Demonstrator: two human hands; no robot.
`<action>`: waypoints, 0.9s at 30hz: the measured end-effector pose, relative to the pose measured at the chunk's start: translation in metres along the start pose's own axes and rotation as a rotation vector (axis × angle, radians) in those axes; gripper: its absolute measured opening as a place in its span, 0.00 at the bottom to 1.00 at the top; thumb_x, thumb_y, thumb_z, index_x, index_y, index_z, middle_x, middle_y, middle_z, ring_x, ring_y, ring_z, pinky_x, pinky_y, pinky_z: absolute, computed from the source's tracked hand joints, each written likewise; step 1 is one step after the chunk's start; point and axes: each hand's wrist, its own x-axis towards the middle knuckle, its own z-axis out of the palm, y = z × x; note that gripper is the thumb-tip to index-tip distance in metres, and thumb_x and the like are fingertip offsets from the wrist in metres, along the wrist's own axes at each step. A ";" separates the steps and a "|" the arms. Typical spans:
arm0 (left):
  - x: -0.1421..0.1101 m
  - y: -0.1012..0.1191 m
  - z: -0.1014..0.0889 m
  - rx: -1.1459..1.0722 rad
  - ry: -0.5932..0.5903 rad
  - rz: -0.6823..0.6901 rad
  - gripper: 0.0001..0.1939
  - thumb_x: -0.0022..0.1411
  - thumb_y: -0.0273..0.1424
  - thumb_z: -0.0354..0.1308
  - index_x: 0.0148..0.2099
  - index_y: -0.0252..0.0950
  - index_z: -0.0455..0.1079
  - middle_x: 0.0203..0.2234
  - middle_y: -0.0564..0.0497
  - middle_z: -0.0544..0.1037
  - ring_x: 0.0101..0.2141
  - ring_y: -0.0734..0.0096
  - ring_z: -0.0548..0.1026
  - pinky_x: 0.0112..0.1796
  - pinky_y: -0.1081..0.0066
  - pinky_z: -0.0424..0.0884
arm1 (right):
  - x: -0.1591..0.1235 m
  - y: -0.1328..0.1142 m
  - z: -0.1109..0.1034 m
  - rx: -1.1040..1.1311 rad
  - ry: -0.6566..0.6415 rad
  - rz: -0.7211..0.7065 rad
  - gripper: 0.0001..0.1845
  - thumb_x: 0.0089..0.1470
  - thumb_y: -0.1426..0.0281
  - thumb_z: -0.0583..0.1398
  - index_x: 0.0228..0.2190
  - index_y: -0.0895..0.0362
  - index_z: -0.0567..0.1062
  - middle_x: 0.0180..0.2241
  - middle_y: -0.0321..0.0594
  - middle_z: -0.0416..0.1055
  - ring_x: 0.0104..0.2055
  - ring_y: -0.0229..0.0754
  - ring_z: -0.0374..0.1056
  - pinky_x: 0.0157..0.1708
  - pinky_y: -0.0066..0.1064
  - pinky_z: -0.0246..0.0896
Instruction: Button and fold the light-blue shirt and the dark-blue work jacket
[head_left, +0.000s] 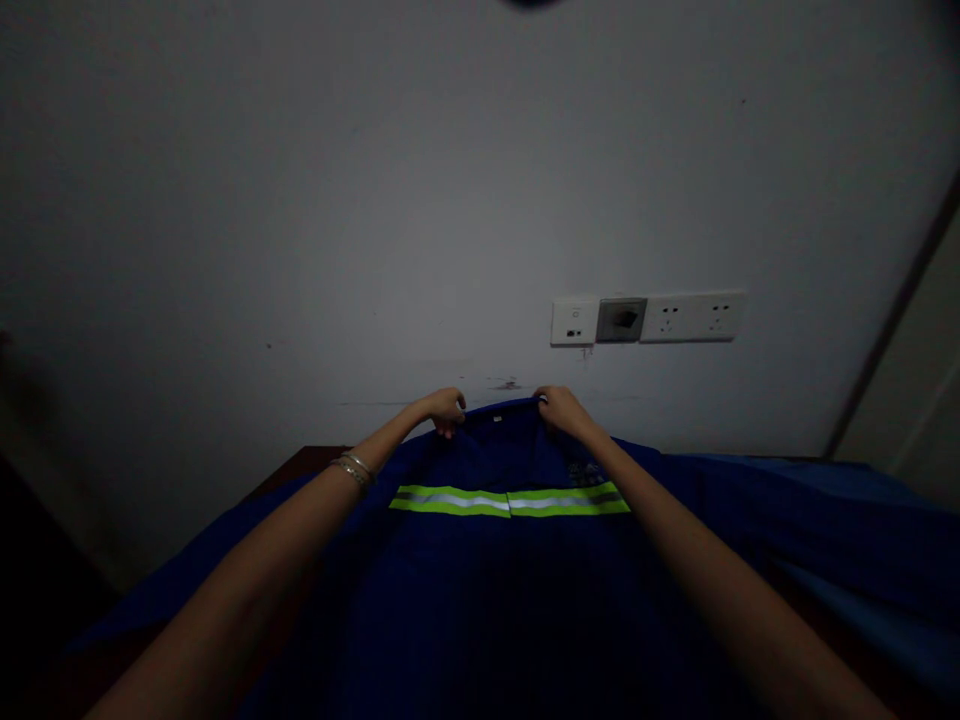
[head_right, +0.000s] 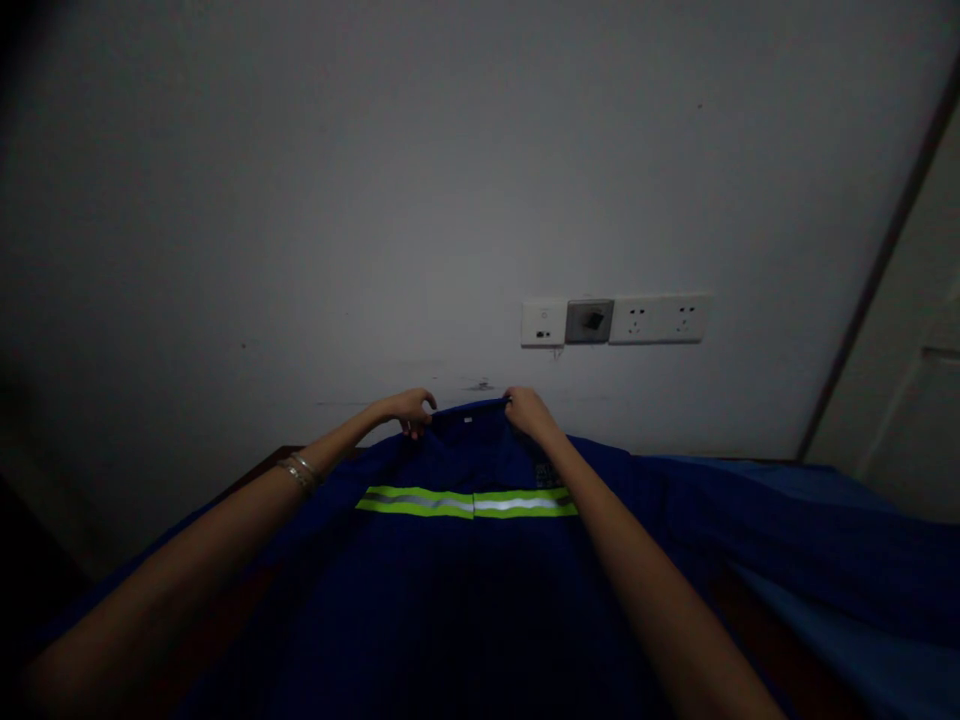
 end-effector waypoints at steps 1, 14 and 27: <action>0.001 -0.001 -0.002 -0.044 0.003 0.011 0.23 0.56 0.22 0.52 0.55 0.27 0.58 0.20 0.45 0.78 0.18 0.69 0.75 0.23 0.73 0.72 | 0.002 0.000 0.000 0.037 -0.013 0.014 0.20 0.51 0.76 0.50 0.45 0.62 0.72 0.28 0.45 0.76 0.29 0.40 0.72 0.36 0.27 0.62; 0.049 -0.008 0.053 -0.571 0.361 -0.102 0.14 0.61 0.21 0.44 0.49 0.27 0.57 0.30 0.40 0.77 0.22 0.73 0.76 0.23 0.76 0.72 | 0.018 0.010 0.044 0.418 0.043 0.264 0.19 0.54 0.74 0.50 0.48 0.62 0.66 0.28 0.43 0.74 0.22 0.34 0.70 0.20 0.22 0.65; 0.080 -0.038 0.108 -0.573 0.460 -0.090 0.22 0.54 0.22 0.49 0.52 0.31 0.52 0.35 0.45 0.74 0.31 0.73 0.75 0.30 0.76 0.70 | 0.009 0.039 0.076 0.230 0.112 0.226 0.21 0.47 0.75 0.55 0.45 0.62 0.70 0.33 0.41 0.74 0.33 0.36 0.69 0.36 0.25 0.62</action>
